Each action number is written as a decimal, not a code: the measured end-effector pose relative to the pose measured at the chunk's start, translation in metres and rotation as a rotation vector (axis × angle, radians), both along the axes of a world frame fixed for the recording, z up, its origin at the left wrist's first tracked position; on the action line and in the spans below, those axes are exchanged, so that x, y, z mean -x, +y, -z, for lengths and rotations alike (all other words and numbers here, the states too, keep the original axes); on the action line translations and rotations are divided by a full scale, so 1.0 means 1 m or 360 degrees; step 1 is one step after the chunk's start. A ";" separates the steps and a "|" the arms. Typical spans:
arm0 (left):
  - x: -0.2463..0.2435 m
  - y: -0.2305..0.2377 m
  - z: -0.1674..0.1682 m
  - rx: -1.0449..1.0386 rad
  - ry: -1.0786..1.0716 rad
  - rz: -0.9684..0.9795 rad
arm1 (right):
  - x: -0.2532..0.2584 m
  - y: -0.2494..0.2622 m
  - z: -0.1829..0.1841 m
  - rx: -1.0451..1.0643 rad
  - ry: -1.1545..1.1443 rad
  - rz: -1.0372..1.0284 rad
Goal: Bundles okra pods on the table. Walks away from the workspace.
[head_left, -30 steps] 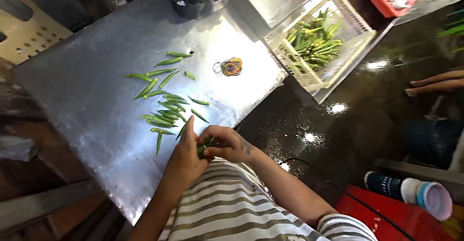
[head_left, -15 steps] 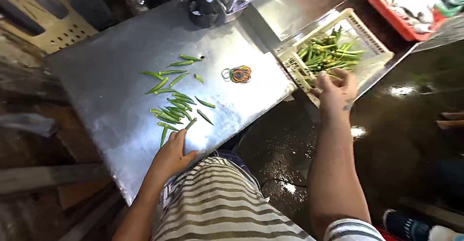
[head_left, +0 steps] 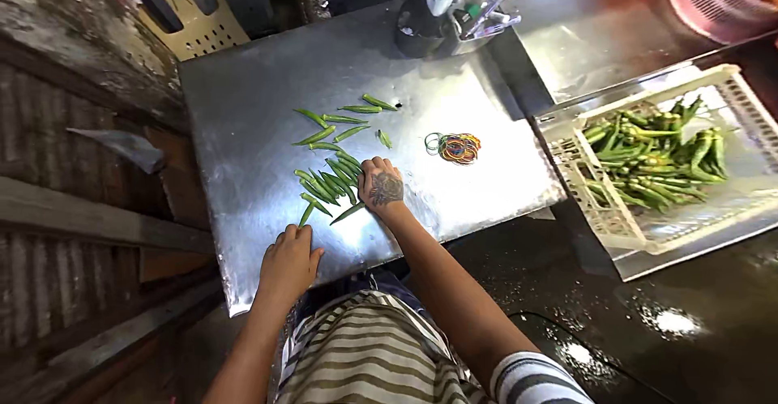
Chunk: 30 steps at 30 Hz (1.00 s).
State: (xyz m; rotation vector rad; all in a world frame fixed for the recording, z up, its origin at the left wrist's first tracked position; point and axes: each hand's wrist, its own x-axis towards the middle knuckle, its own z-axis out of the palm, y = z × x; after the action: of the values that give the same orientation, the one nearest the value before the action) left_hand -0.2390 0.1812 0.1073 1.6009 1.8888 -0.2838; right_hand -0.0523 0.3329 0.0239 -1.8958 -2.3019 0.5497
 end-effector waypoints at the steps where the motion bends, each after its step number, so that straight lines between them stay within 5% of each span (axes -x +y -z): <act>1: 0.001 -0.001 0.000 -0.0024 -0.0012 -0.0024 | 0.002 0.002 0.005 -0.0012 -0.0057 0.0016; 7: 0.000 0.007 0.009 -0.0230 -0.0261 -0.0086 | 0.003 0.007 0.009 -0.0076 -0.0251 -0.0083; 12: -0.012 0.041 0.028 -0.0472 -0.1006 -0.0373 | 0.009 0.014 -0.012 0.0301 -0.0296 0.0029; 16: -0.039 0.071 0.038 -0.0456 -0.1156 -0.0733 | -0.008 0.009 -0.038 0.0725 0.0414 0.0112; 21: -0.061 0.089 0.046 -0.0264 -0.2134 -0.1740 | -0.013 -0.037 -0.056 0.0866 0.0954 -0.0173; 25: -0.042 0.084 0.050 -0.0358 -0.2353 -0.2142 | -0.009 -0.030 -0.046 0.0518 0.0716 0.0073; 30: 0.001 0.067 0.046 -0.0225 -0.2088 -0.2268 | 0.022 -0.003 -0.027 0.0285 0.0061 0.0058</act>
State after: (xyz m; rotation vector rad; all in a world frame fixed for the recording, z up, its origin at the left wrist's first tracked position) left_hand -0.2396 0.2481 0.0608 -0.0278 1.3916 1.1892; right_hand -0.0740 0.3301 0.0512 -1.9799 -2.2580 0.8051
